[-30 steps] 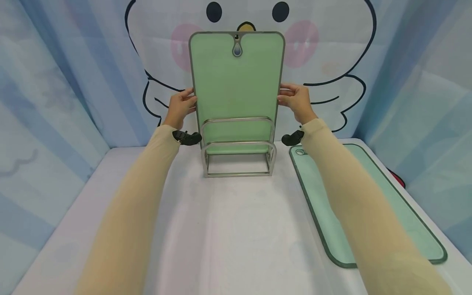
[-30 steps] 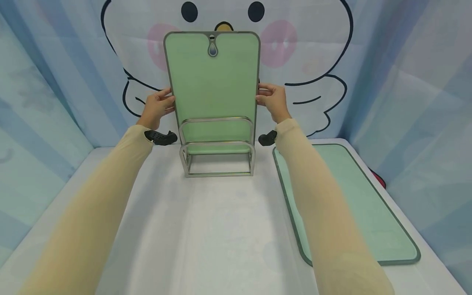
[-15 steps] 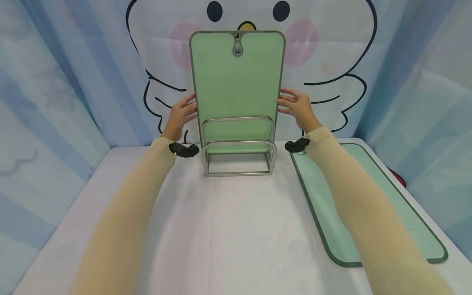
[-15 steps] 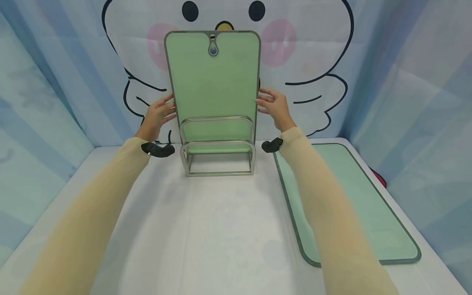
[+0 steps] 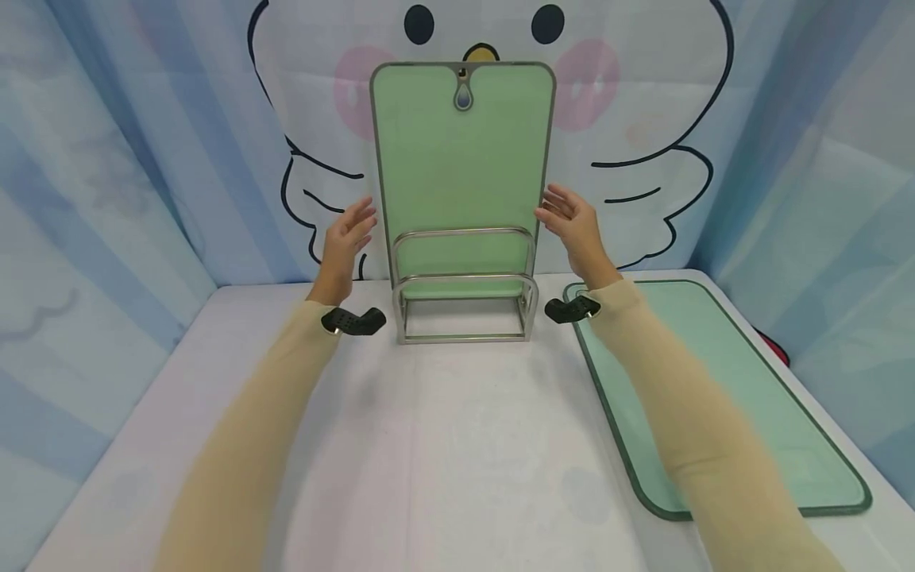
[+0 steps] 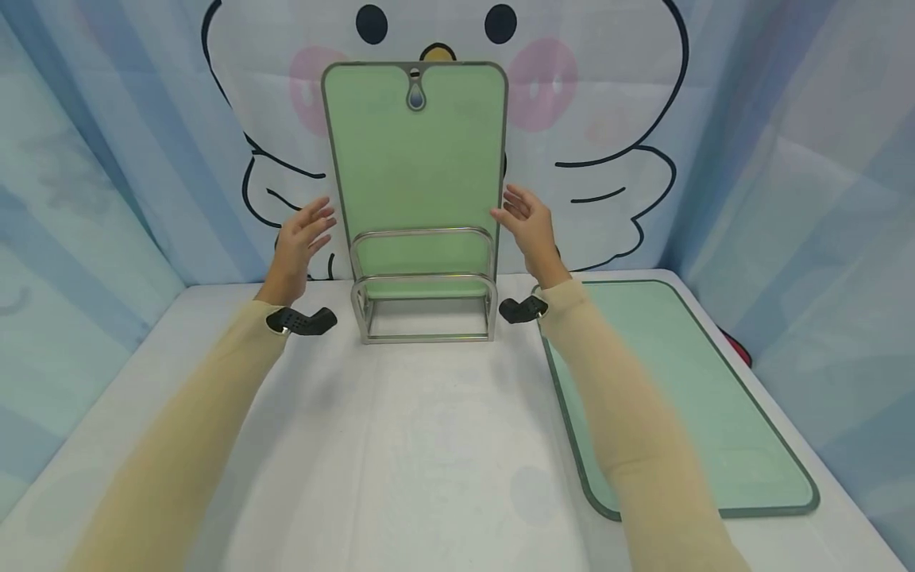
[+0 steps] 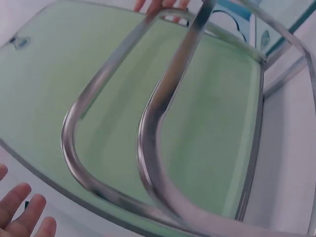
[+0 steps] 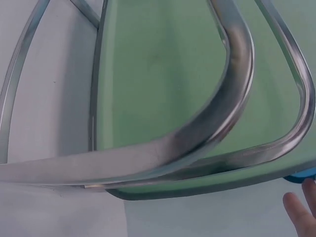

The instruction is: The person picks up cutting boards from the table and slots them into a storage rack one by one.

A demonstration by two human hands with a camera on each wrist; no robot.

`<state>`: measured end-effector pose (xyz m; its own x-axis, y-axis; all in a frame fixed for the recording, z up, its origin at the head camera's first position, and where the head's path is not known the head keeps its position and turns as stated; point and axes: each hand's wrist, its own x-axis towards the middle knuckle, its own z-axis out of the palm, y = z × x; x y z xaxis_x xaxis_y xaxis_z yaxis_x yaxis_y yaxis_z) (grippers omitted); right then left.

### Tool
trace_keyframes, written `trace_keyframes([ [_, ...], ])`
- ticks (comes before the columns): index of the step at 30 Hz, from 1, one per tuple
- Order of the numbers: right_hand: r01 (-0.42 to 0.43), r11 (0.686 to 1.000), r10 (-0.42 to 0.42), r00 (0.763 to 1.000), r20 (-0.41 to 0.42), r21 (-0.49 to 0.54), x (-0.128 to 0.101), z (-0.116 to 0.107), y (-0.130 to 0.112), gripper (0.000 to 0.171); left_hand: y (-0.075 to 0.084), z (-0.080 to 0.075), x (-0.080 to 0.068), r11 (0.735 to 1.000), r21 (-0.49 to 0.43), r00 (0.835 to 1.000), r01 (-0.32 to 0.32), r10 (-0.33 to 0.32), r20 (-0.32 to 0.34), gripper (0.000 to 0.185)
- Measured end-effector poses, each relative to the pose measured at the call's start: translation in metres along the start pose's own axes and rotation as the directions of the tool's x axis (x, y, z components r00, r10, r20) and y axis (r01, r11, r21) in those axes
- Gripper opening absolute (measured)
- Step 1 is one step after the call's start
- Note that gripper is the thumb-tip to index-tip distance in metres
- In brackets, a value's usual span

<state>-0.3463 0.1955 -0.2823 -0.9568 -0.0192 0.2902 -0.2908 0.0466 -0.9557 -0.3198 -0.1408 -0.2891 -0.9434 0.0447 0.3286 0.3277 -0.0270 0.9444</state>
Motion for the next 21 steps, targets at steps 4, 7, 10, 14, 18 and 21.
trace_keyframes([
  [4, 0.026, 0.999, -0.027, 0.999, -0.026, -0.033, -0.009, 0.001, 0.001, 0.060, -0.002, 0.005, -0.012, 0.996, 0.059, 0.998, -0.060, 0.061, -0.008, 0.048],
  [7, 0.033, 0.996, -0.036, 0.999, -0.040, -0.082, -0.018, -0.001, 0.002, 0.060, -0.003, 0.012, -0.021, 0.992, 0.091, 0.997, -0.082, 0.082, 0.003, 0.046],
  [10, 0.038, 0.992, -0.044, 0.998, -0.046, -0.122, -0.027, -0.003, 0.004, 0.059, -0.004, 0.021, -0.030, 0.990, 0.098, 0.995, -0.097, 0.095, 0.029, 0.044],
  [14, 0.056, 0.987, -0.061, 0.998, -0.034, -0.149, -0.036, -0.008, 0.006, 0.058, -0.005, 0.034, -0.042, 0.989, 0.103, 0.992, -0.108, 0.101, 0.070, 0.043],
  [18, 0.064, 0.982, -0.070, 0.997, -0.027, -0.176, -0.043, -0.012, 0.008, 0.058, -0.007, 0.045, -0.051, 0.989, 0.094, 0.989, -0.115, 0.105, 0.107, 0.042],
  [21, 0.060, 0.977, -0.066, 0.998, -0.024, -0.202, -0.048, -0.016, 0.010, 0.055, -0.009, 0.053, -0.056, 0.988, 0.089, 0.985, -0.126, 0.115, 0.126, 0.042],
])
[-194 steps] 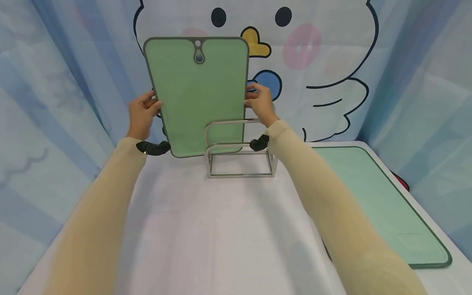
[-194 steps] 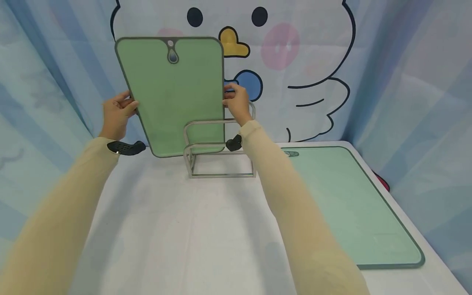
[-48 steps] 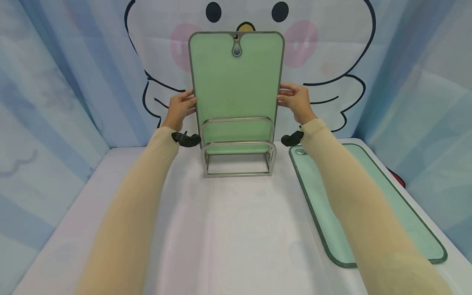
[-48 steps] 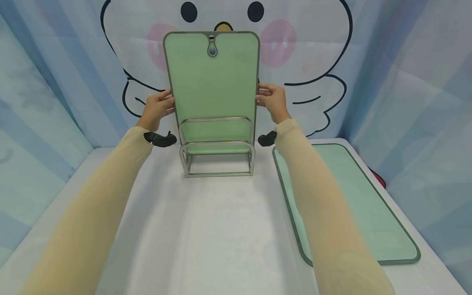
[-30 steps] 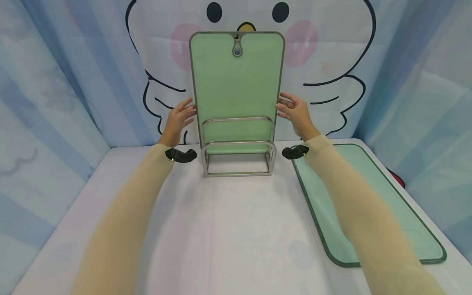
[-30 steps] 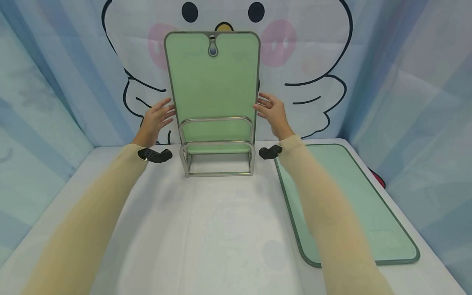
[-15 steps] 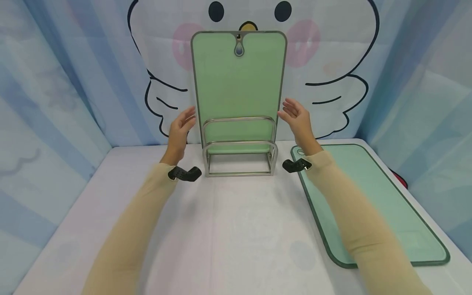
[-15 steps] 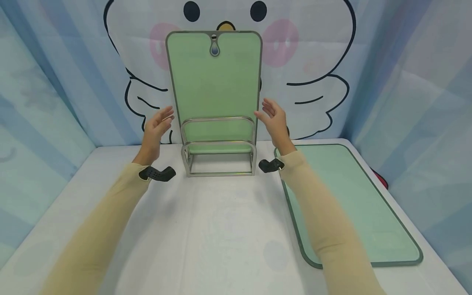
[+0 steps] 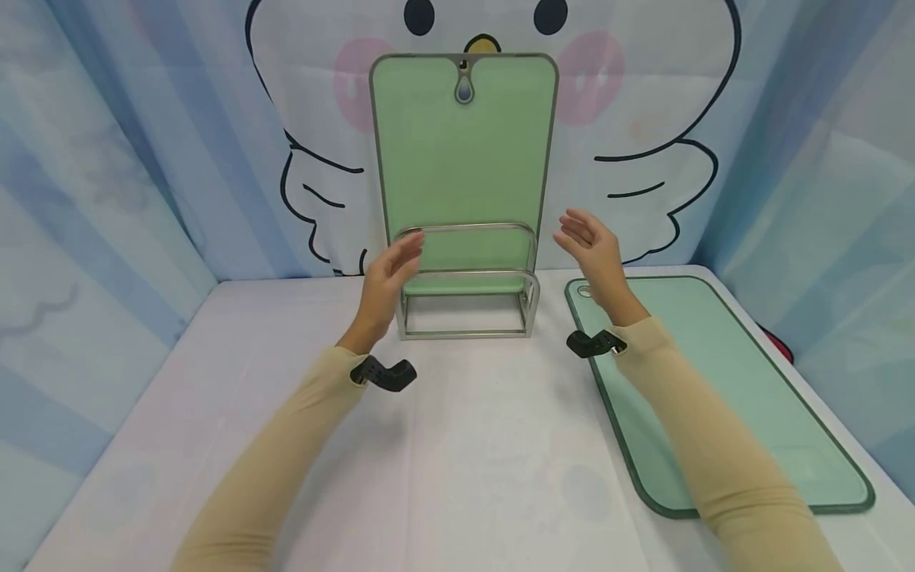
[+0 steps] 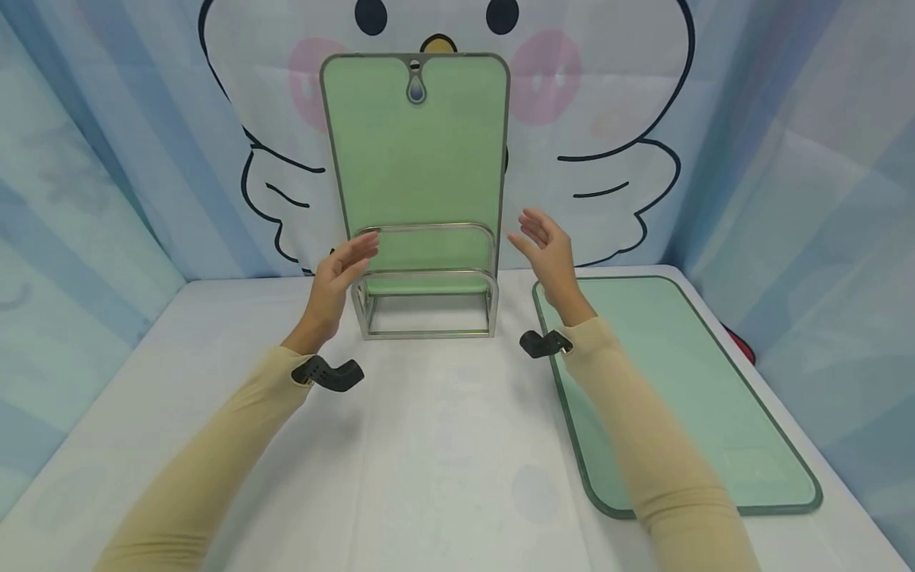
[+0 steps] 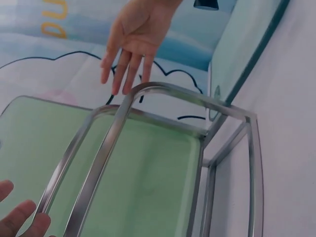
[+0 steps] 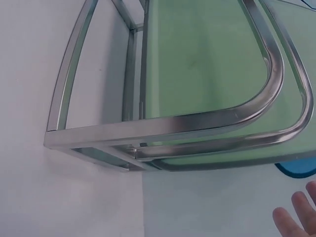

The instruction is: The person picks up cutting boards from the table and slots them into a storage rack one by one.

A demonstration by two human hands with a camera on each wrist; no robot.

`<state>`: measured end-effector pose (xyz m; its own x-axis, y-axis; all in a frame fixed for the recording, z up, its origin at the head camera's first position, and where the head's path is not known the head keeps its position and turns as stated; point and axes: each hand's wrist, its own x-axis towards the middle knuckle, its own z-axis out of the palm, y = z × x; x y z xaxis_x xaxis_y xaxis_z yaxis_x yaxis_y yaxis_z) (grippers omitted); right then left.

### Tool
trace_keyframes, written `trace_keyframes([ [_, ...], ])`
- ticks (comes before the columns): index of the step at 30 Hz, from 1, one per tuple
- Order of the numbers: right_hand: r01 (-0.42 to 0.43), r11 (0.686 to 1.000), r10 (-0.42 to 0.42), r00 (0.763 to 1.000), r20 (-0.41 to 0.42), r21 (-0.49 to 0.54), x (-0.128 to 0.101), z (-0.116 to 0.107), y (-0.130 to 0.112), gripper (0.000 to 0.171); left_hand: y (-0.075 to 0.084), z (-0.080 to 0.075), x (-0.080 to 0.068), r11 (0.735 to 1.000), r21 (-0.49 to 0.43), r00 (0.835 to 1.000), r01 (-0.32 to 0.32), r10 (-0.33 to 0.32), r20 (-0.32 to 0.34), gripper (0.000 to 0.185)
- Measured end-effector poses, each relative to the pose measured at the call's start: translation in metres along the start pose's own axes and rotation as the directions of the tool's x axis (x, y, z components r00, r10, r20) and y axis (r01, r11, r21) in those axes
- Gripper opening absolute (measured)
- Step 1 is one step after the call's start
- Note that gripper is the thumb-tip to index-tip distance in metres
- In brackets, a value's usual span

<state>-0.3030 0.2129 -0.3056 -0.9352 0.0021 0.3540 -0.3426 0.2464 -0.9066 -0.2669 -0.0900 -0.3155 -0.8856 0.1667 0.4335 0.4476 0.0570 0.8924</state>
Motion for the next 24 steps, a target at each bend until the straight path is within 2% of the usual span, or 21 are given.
trace_keyframes([
  [6, -0.024, 0.998, 0.027, 0.999, 0.041, -0.066, -0.009, -0.011, 0.006, 0.052, -0.003, 0.020, -0.011, 0.997, 0.040, 0.998, -0.070, 0.069, 0.010, 0.040],
  [10, -0.044, 0.992, 0.054, 0.995, 0.079, -0.119, -0.016, -0.020, 0.010, 0.053, -0.003, 0.036, -0.017, 0.993, 0.046, 0.994, -0.105, 0.103, 0.046, 0.039],
  [16, -0.088, 0.977, 0.113, 0.986, 0.120, -0.195, -0.026, -0.036, 0.013, 0.054, -0.005, 0.057, -0.026, 0.988, 0.099, 0.989, -0.119, 0.108, 0.105, 0.039],
  [24, -0.053, 0.955, 0.093, 0.988, 0.125, -0.291, -0.037, -0.063, 0.018, 0.052, -0.011, 0.089, -0.033, 0.984, 0.142, 0.983, -0.109, 0.085, 0.166, 0.039],
])
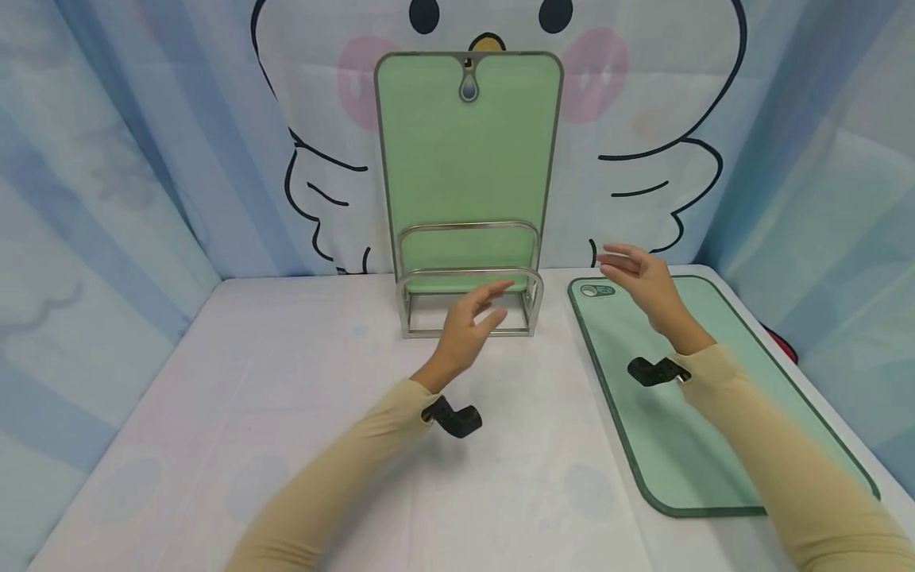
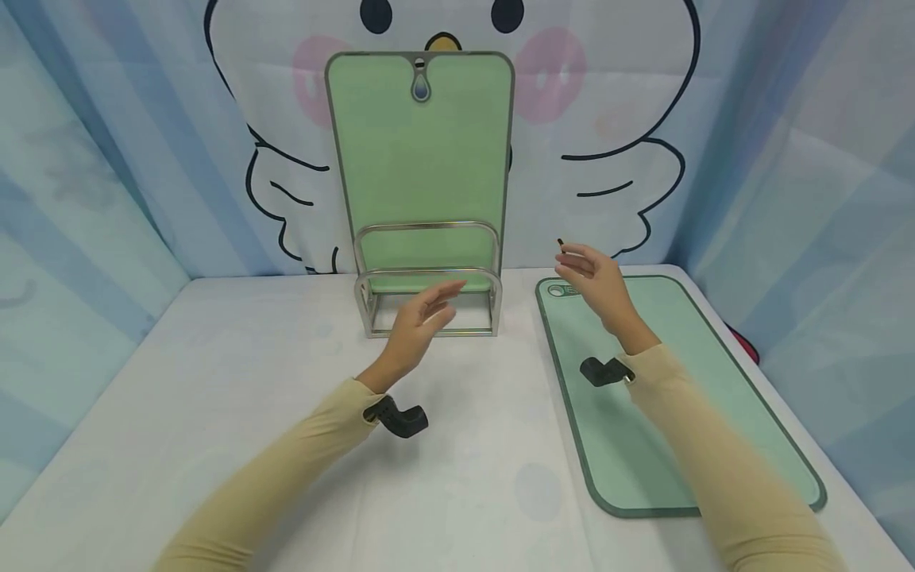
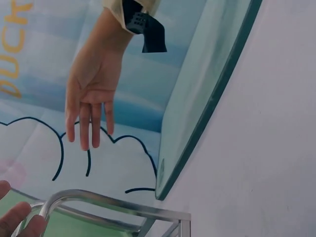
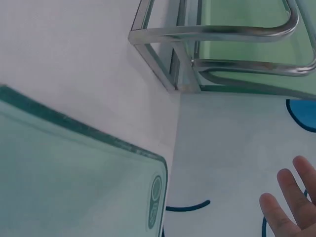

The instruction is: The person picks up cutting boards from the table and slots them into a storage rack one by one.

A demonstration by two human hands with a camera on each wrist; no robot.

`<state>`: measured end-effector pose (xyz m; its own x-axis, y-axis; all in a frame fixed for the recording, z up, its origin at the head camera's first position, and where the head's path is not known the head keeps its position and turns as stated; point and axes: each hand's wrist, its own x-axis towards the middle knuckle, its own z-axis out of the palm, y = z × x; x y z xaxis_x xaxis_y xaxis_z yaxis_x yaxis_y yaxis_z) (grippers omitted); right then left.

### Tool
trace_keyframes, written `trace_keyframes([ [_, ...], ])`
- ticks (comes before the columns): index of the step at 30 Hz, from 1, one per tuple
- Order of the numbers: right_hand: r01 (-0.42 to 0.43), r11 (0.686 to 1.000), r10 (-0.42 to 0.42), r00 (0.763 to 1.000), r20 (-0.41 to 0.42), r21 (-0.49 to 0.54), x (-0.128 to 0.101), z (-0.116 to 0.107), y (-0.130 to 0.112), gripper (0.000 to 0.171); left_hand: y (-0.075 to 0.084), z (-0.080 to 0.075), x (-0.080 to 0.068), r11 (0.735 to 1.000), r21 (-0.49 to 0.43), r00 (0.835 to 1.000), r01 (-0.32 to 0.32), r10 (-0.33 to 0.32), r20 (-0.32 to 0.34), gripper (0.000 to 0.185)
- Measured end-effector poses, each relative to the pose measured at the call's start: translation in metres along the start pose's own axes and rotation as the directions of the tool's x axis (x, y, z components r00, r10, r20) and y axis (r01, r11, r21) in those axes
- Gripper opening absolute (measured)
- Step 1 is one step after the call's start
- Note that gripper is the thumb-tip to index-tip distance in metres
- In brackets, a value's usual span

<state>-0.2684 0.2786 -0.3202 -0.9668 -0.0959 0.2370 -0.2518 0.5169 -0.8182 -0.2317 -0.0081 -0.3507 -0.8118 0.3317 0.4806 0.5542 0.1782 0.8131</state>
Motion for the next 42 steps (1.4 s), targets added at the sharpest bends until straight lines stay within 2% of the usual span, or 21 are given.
trace_keyframes([
  [5, 0.021, 0.999, -0.021, 1.000, -0.008, -0.048, -0.008, -0.015, 0.009, 0.051, 0.003, 0.019, 0.001, 1.000, 0.023, 1.000, 0.016, -0.017, 0.023, 0.040],
  [9, -0.010, 0.996, 0.008, 1.000, -0.020, -0.083, -0.014, -0.029, 0.013, 0.052, 0.005, 0.033, 0.003, 0.999, 0.028, 0.999, 0.025, -0.026, 0.027, 0.039],
  [15, -0.077, 0.993, 0.075, 0.997, -0.026, -0.091, -0.020, -0.047, 0.019, 0.057, 0.005, 0.050, 0.005, 0.997, 0.013, 0.996, 0.080, -0.080, 0.032, 0.038],
  [19, -0.099, 0.991, 0.100, 0.995, 0.008, -0.088, -0.023, -0.057, 0.023, 0.060, 0.003, 0.061, 0.005, 0.993, 0.002, 0.993, 0.118, -0.118, 0.030, 0.038],
  [24, -0.081, 0.995, 0.087, 0.991, 0.098, -0.067, -0.028, -0.070, 0.035, 0.058, 0.001, 0.074, 0.004, 0.984, 0.010, 0.983, 0.178, -0.178, 0.052, 0.037],
  [29, -0.052, 0.998, 0.057, 0.987, 0.150, -0.036, -0.034, -0.083, 0.050, 0.050, -0.002, 0.086, 0.003, 0.966, 0.010, 0.960, 0.257, -0.257, 0.108, 0.037],
  [34, -0.098, 0.994, 0.104, 0.985, 0.136, -0.056, -0.040, -0.092, 0.062, 0.050, -0.004, 0.096, 0.001, 0.946, 0.005, 0.931, 0.325, -0.321, 0.171, 0.039],
  [36, -0.117, 0.992, 0.124, 0.982, 0.139, -0.054, -0.043, -0.096, 0.067, 0.052, -0.003, 0.098, 0.001, 0.934, -0.001, 0.916, 0.357, -0.350, 0.196, 0.040],
  [40, -0.148, 0.988, 0.151, 0.975, 0.164, -0.032, -0.049, -0.104, 0.077, 0.035, -0.003, 0.104, 0.001, 0.906, -0.035, 0.883, 0.421, -0.401, 0.242, 0.042],
  [42, -0.157, 0.987, 0.162, 0.969, 0.184, -0.041, -0.052, -0.107, 0.081, 0.032, -0.003, 0.106, 0.001, 0.893, -0.047, 0.870, 0.447, -0.422, 0.256, 0.043],
])
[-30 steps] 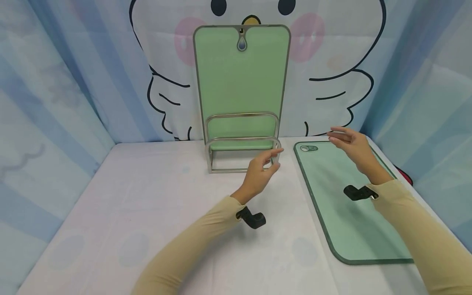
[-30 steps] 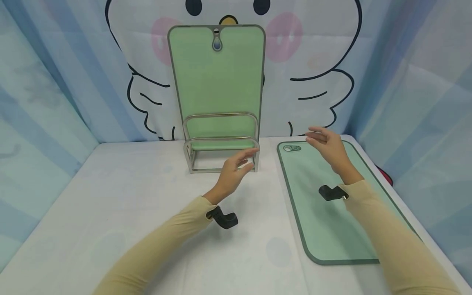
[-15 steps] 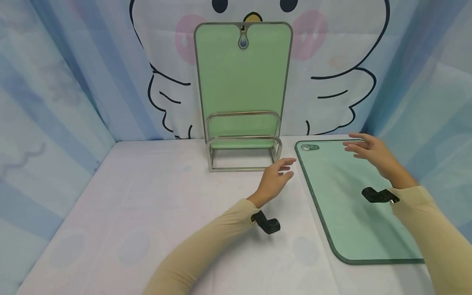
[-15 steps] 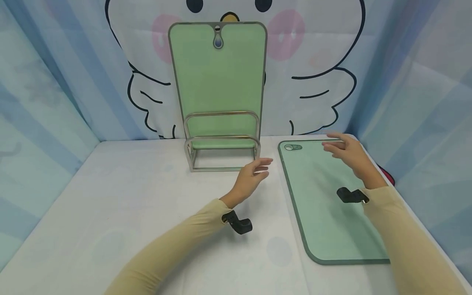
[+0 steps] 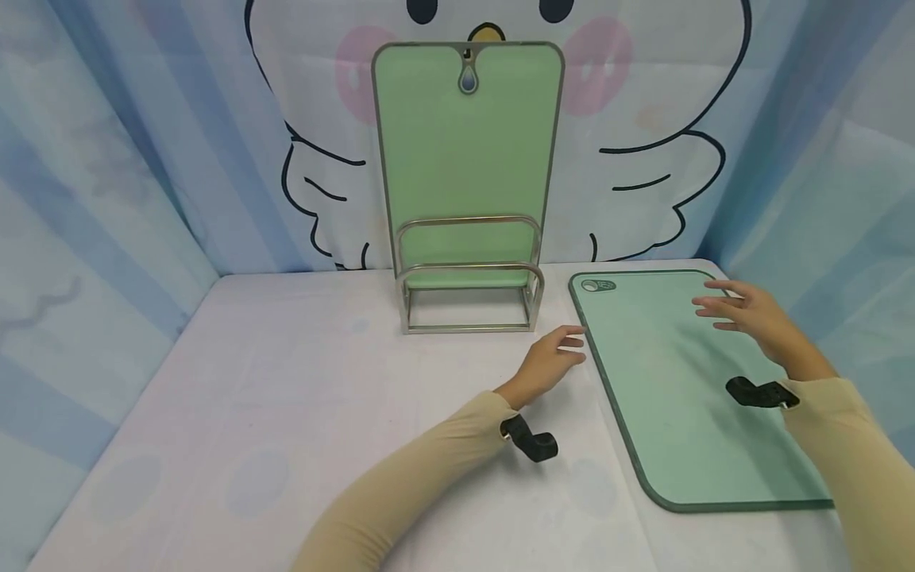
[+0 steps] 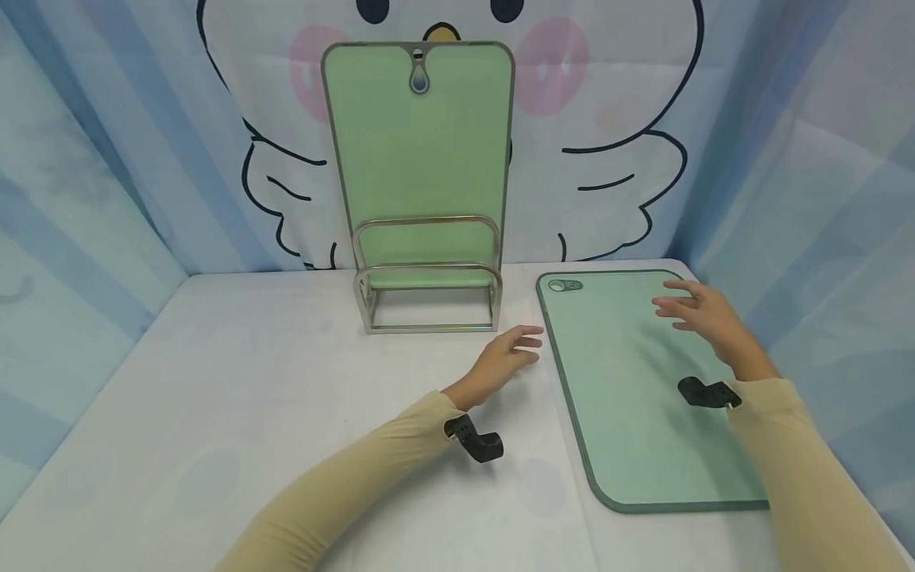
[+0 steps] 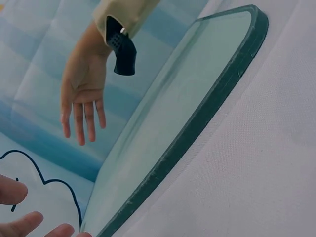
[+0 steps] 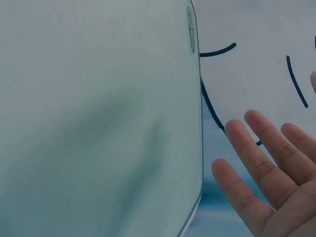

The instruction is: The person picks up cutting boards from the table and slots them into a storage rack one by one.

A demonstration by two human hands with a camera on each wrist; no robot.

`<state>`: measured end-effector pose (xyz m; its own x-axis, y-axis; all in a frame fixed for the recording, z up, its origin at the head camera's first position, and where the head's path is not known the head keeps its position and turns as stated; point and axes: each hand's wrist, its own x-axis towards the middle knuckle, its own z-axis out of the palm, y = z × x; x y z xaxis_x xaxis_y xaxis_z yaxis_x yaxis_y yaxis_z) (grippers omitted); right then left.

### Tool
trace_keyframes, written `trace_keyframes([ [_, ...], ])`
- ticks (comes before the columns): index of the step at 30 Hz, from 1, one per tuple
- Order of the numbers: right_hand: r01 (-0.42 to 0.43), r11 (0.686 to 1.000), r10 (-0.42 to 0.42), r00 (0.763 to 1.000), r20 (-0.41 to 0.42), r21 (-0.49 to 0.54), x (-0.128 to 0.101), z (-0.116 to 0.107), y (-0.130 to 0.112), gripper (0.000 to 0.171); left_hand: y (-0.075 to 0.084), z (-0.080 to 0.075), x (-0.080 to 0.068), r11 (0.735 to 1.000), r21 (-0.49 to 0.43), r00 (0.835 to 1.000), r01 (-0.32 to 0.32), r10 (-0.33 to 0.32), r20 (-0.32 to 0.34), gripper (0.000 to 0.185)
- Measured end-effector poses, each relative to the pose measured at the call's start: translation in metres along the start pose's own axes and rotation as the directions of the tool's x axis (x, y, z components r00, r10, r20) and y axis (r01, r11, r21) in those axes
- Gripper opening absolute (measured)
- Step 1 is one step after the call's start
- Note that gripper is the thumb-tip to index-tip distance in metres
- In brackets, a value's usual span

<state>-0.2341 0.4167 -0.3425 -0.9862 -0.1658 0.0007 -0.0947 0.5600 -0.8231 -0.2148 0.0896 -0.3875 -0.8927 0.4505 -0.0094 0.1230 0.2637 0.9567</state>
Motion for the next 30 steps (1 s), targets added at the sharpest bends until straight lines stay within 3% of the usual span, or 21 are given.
trace_keyframes([
  [4, -0.046, 0.998, 0.047, 0.998, 0.036, -0.054, -0.005, -0.006, 0.009, 0.044, -0.001, 0.004, 0.003, 0.999, -0.025, 0.999, 0.046, -0.045, 0.016, 0.042],
  [7, -0.071, 0.993, 0.076, 0.996, 0.053, -0.090, -0.008, -0.010, 0.016, 0.051, -0.004, 0.008, 0.007, 0.990, -0.097, 0.995, 0.100, -0.098, 0.032, 0.042],
  [15, -0.183, 0.973, 0.197, 0.976, 0.092, -0.140, -0.013, -0.028, 0.035, 0.072, 0.000, 0.015, 0.012, 0.912, -0.308, 0.963, 0.270, -0.255, 0.090, 0.044],
  [19, -0.214, 0.964, 0.233, 0.965, 0.119, -0.159, -0.017, -0.032, 0.035, 0.070, 0.003, 0.015, 0.017, 0.831, -0.407, 0.925, 0.378, -0.361, 0.121, 0.046],
  [25, -0.234, 0.961, 0.255, 0.956, 0.143, -0.149, -0.019, -0.046, 0.041, 0.069, 0.007, 0.011, 0.025, 0.653, -0.575, 0.850, 0.493, -0.502, 0.159, 0.046],
  [27, -0.252, 0.955, 0.274, 0.951, 0.146, -0.154, -0.019, -0.050, 0.042, 0.070, 0.009, 0.009, 0.028, 0.605, -0.615, 0.836, 0.506, -0.518, 0.179, 0.049],
  [30, -0.275, 0.943, 0.305, 0.939, 0.160, -0.187, -0.018, -0.057, 0.043, 0.072, 0.012, 0.008, 0.032, 0.558, -0.647, 0.826, 0.519, -0.521, 0.214, 0.053],
])
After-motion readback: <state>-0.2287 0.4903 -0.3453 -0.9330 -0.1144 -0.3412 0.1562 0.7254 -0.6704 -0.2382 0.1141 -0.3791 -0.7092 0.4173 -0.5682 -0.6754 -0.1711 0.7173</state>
